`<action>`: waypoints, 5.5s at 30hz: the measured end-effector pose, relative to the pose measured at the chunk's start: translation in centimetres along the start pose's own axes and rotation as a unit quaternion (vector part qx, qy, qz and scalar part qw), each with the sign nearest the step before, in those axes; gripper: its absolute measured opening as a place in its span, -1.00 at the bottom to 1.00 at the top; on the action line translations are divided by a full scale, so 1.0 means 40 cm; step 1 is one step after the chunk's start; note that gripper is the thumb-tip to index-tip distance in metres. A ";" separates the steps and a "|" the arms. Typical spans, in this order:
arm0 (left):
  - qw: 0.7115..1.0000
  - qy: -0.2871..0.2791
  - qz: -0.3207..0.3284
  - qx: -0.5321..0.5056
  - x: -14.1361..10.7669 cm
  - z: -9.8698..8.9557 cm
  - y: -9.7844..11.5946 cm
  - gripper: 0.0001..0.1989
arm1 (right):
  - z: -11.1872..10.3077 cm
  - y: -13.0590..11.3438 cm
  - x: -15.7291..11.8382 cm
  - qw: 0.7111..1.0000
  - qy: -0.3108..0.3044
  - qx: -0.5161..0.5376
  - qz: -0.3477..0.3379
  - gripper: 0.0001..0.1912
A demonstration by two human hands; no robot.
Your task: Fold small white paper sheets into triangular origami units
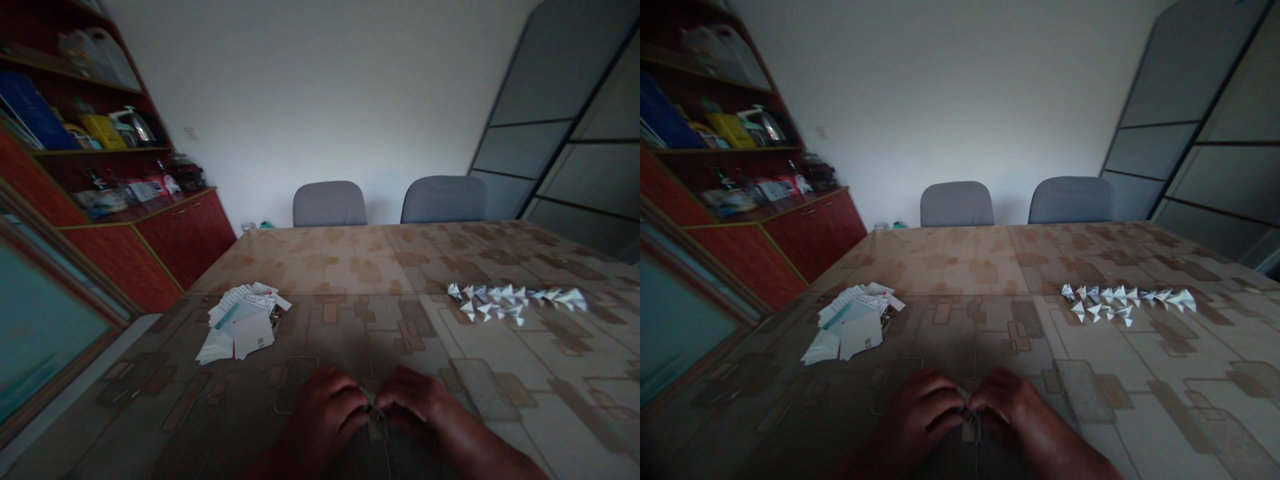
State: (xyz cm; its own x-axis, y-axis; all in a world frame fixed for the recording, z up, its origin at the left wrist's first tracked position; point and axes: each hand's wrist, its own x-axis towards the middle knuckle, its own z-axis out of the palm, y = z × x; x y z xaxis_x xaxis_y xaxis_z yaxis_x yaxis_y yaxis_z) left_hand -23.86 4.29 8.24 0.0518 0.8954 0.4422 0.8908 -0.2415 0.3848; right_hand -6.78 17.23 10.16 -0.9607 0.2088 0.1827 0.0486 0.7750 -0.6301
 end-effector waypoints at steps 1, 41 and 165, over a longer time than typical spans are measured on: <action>1.000 0.000 0.002 -0.007 0.000 -0.001 0.000 -0.83 | -0.003 0.000 0.001 1.000 0.003 0.002 0.002 -0.84; 0.945 0.163 -0.184 -0.216 0.015 -0.017 0.041 -0.83 | 0.023 -0.043 0.024 0.859 0.110 0.484 0.124 -0.61; 0.989 -0.058 0.103 0.093 -0.007 0.032 0.013 -0.70 | 0.034 0.071 -0.006 0.935 0.181 -0.147 0.269 -0.58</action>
State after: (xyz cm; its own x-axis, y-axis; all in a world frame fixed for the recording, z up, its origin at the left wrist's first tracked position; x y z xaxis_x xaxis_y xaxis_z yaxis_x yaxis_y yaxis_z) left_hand -22.83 4.39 7.30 0.2827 0.8740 0.3952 0.9228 -0.3602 0.1367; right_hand -6.79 18.58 7.31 -0.6232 0.7618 0.1769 0.6217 0.6198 -0.4790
